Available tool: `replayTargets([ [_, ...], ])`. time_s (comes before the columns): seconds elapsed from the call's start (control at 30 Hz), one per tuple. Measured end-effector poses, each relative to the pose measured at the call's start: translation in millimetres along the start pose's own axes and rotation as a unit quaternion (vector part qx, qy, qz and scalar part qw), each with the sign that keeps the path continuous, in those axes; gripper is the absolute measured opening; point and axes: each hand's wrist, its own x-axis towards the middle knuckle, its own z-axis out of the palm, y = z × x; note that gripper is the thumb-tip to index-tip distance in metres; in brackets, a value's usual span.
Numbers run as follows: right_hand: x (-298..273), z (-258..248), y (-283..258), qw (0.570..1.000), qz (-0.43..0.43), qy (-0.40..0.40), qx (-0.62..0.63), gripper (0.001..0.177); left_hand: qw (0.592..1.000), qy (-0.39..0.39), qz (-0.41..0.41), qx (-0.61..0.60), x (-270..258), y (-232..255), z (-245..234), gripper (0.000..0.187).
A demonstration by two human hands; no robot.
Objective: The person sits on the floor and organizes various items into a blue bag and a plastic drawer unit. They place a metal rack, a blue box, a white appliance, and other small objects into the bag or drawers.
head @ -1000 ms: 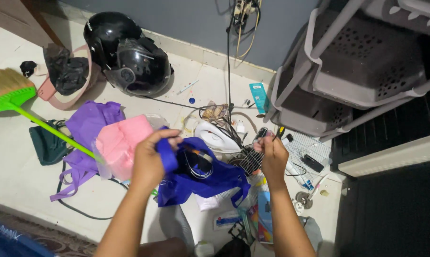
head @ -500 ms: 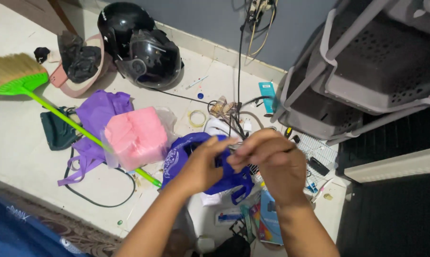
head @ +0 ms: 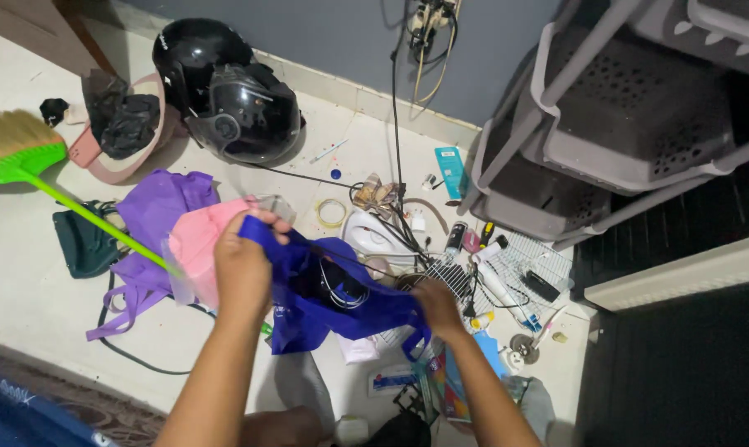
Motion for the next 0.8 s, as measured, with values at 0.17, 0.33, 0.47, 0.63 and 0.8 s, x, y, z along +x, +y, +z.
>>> replayTargets([
  [0.17,23.5,-71.7,-11.6,0.987,0.144,0.038,-0.064,0.032,1.000,0.016,0.010,0.002,-10.8,17.7,5.4,0.020],
  [0.33,74.6,-136.2,-77.7,0.981,0.088,0.134,-0.104,0.023,0.994,-0.054,0.034,0.085,-18.9,19.0,20.4,0.019],
  [0.47,94.2,-155.1,-128.0,0.956,0.053,0.263,0.117,0.028,0.977,-0.117,0.040,0.174,-33.5,34.9,39.2,0.012],
  [0.63,111.6,-188.3,-146.6,0.950,0.012,0.287,0.123,0.037,0.966,-0.131,0.036,0.220,-33.0,36.4,44.7,0.014],
  [0.8,115.2,-222.7,-166.4,0.971,-0.078,0.224,0.009,0.024,0.960,-0.145,0.027,0.239,-32.3,29.5,43.0,0.015],
])
